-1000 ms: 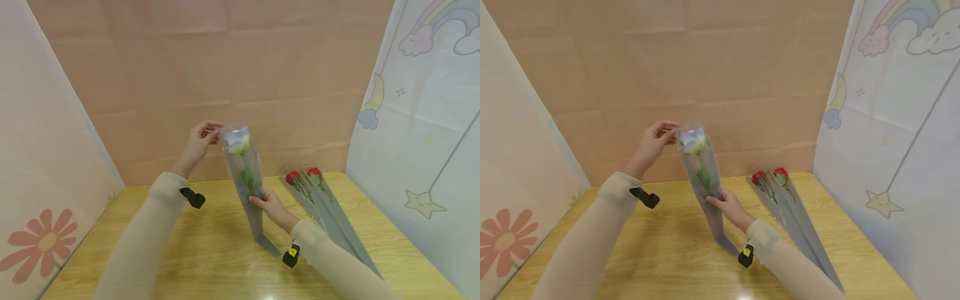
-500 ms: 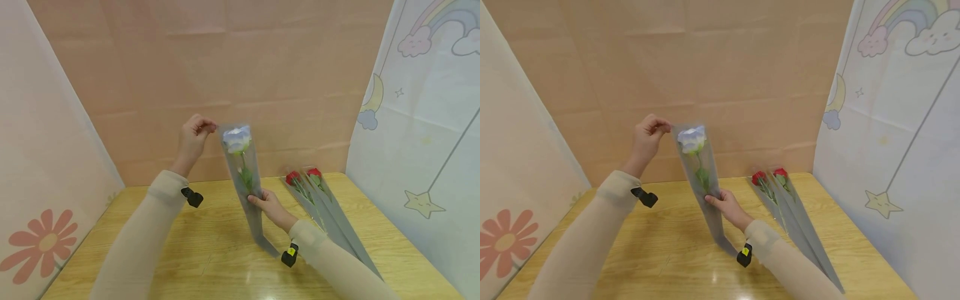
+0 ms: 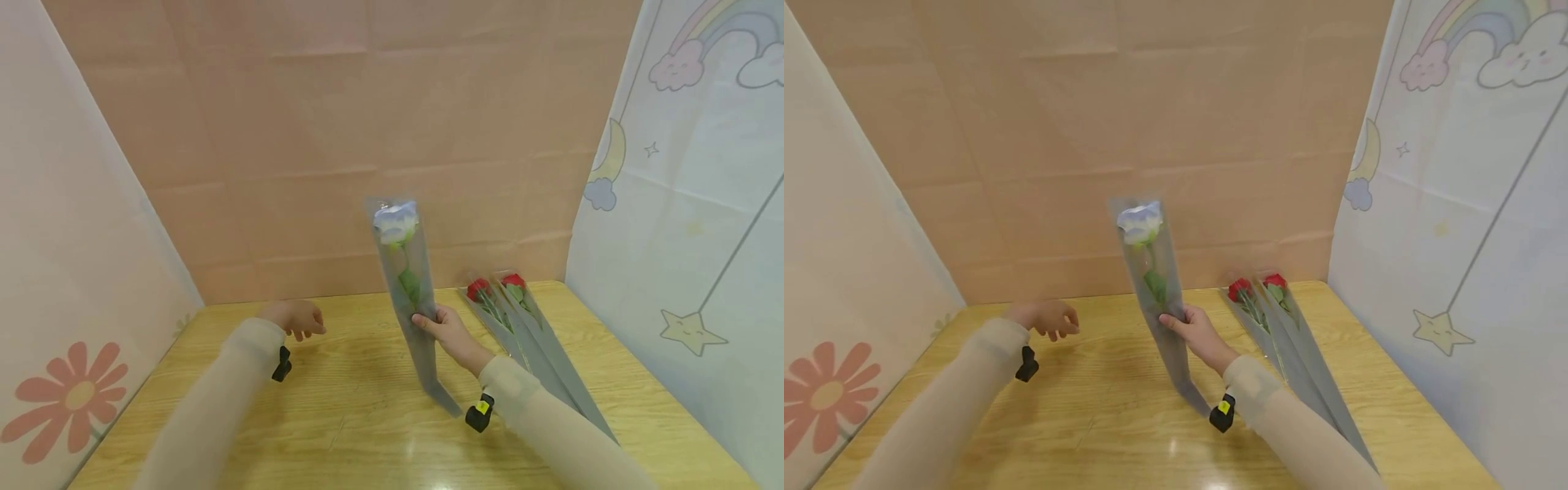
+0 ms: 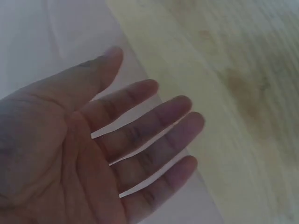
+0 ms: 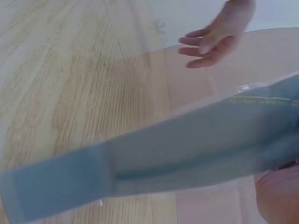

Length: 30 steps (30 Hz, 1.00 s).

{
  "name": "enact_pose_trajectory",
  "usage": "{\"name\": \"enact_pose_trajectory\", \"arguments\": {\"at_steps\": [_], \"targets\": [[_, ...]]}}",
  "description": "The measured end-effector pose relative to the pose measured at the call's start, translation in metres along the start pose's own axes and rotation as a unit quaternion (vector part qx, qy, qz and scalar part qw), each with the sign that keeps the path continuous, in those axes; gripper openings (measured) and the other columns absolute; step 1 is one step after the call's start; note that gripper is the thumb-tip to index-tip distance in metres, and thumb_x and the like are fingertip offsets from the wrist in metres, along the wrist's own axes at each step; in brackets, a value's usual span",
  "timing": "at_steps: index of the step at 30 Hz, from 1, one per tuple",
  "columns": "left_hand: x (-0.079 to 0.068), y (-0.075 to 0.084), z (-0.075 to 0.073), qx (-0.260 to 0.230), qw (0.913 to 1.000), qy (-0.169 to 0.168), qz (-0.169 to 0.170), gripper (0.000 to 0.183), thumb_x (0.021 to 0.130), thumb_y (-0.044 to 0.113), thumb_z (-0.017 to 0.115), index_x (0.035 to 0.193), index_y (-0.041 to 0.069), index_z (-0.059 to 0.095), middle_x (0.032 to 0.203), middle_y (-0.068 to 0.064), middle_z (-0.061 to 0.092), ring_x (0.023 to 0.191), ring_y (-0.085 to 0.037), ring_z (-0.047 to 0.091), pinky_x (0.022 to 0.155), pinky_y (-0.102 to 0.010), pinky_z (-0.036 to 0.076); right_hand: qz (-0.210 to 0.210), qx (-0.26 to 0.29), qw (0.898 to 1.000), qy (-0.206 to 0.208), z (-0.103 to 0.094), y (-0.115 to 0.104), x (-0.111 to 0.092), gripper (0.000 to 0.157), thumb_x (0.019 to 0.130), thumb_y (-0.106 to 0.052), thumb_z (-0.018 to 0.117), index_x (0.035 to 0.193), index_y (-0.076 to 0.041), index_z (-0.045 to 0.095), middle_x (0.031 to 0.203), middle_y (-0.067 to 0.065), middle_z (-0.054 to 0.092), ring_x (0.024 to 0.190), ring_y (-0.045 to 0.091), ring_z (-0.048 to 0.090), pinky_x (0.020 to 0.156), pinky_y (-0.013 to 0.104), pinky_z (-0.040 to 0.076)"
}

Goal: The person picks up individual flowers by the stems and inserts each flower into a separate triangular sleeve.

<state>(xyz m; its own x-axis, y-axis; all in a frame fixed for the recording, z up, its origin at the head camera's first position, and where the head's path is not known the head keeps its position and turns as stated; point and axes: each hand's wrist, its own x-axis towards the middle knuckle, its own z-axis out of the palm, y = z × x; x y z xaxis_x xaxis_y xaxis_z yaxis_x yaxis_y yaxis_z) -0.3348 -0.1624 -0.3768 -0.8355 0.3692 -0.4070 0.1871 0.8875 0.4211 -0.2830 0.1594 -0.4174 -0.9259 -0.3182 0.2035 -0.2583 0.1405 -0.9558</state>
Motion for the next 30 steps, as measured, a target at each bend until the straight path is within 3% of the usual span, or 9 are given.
{"name": "enact_pose_trajectory", "arguments": {"at_steps": [6,8,13,16,19,22,23,27,30], "targets": [[0.005,-0.008,0.019,-0.021,0.9997,-0.005,0.007,0.032,0.100,0.029,0.054,0.123,0.008,0.058,0.118,-0.018,0.062,0.107,-0.034,0.062,0.097,-0.054,0.045,0.006,-0.021,1.000,-0.006,-0.008,-0.004,0.000,0.021,0.097,-0.023,0.060,0.096,-0.002,0.059,0.069,-0.012,0.053,0.066,0.003,0.049,0.065,0.022,0.043],[0.006,-0.008,0.021,-0.013,0.9998,-0.005,0.012,0.031,0.100,0.029,0.053,0.123,0.008,0.059,0.117,-0.018,0.062,0.104,-0.032,0.063,0.096,-0.053,0.046,0.002,-0.037,0.999,0.000,-0.018,-0.013,0.003,0.024,0.097,-0.024,0.060,0.098,0.000,0.059,0.072,-0.012,0.057,0.068,0.002,0.053,0.067,0.022,0.046],[0.008,-0.008,0.023,0.000,0.9999,-0.004,0.015,0.031,0.101,0.029,0.053,0.123,0.008,0.059,0.115,-0.018,0.063,0.101,-0.030,0.064,0.094,-0.051,0.048,0.002,-0.079,0.997,0.024,-0.064,-0.050,0.016,0.038,0.096,-0.023,0.062,0.120,0.005,0.055,0.094,-0.009,0.065,0.086,0.006,0.062,0.078,0.024,0.051],[0.007,-0.008,0.022,0.003,0.9999,0.002,0.017,0.031,0.101,0.029,0.053,0.123,0.007,0.058,0.115,-0.018,0.063,0.101,-0.030,0.065,0.093,-0.050,0.049,0.014,-0.120,0.992,0.032,-0.099,-0.072,0.023,0.044,0.096,-0.023,0.062,0.127,0.006,0.051,0.098,-0.008,0.065,0.087,0.006,0.064,0.078,0.024,0.052],[0.007,-0.007,0.020,0.001,0.9997,0.008,0.024,0.032,0.101,0.028,0.053,0.123,0.006,0.058,0.115,-0.019,0.063,0.100,-0.031,0.065,0.092,-0.050,0.050,0.032,-0.187,0.981,0.042,-0.132,-0.081,0.025,0.047,0.096,-0.025,0.062,0.130,0.006,0.051,0.107,-0.002,0.065,0.086,0.002,0.062,0.077,0.023,0.052],[0.007,-0.006,0.021,-0.012,0.9993,0.011,0.032,0.032,0.101,0.028,0.053,0.123,0.005,0.058,0.116,-0.020,0.063,0.101,-0.032,0.065,0.093,-0.051,0.049,0.065,-0.246,0.966,0.051,-0.156,-0.075,0.021,0.045,0.096,-0.027,0.063,0.124,0.007,0.054,0.115,0.013,0.063,0.086,0.009,0.060,0.077,0.027,0.052],[0.008,-0.006,0.022,-0.016,0.9992,0.011,0.035,0.032,0.101,0.028,0.053,0.123,0.006,0.058,0.117,-0.020,0.062,0.101,-0.033,0.064,0.094,-0.051,0.049,0.075,-0.262,0.961,0.051,-0.162,-0.070,0.018,0.046,0.096,-0.027,0.063,0.123,0.008,0.054,0.124,0.019,0.059,0.095,0.015,0.062,0.081,0.031,0.052],[0.011,-0.005,0.027,-0.025,0.9987,0.011,0.042,0.031,0.101,0.029,0.053,0.122,0.007,0.059,0.117,-0.020,0.063,0.102,-0.033,0.064,0.093,-0.051,0.049,0.129,-0.258,0.957,0.034,-0.181,-0.044,0.006,0.049,0.095,-0.021,0.064,0.128,0.013,0.049,0.127,0.030,0.055,0.104,0.033,0.062,0.089,0.044,0.051],[0.011,-0.003,0.028,-0.026,0.9986,0.014,0.044,0.030,0.100,0.029,0.054,0.121,0.007,0.059,0.115,-0.019,0.063,0.101,-0.032,0.064,0.092,-0.051,0.049,0.193,-0.245,0.950,0.022,-0.189,-0.028,-0.005,0.065,0.095,-0.019,0.064,0.142,0.013,0.032,0.136,0.034,0.046,0.112,0.044,0.058,0.096,0.053,0.047]]}}
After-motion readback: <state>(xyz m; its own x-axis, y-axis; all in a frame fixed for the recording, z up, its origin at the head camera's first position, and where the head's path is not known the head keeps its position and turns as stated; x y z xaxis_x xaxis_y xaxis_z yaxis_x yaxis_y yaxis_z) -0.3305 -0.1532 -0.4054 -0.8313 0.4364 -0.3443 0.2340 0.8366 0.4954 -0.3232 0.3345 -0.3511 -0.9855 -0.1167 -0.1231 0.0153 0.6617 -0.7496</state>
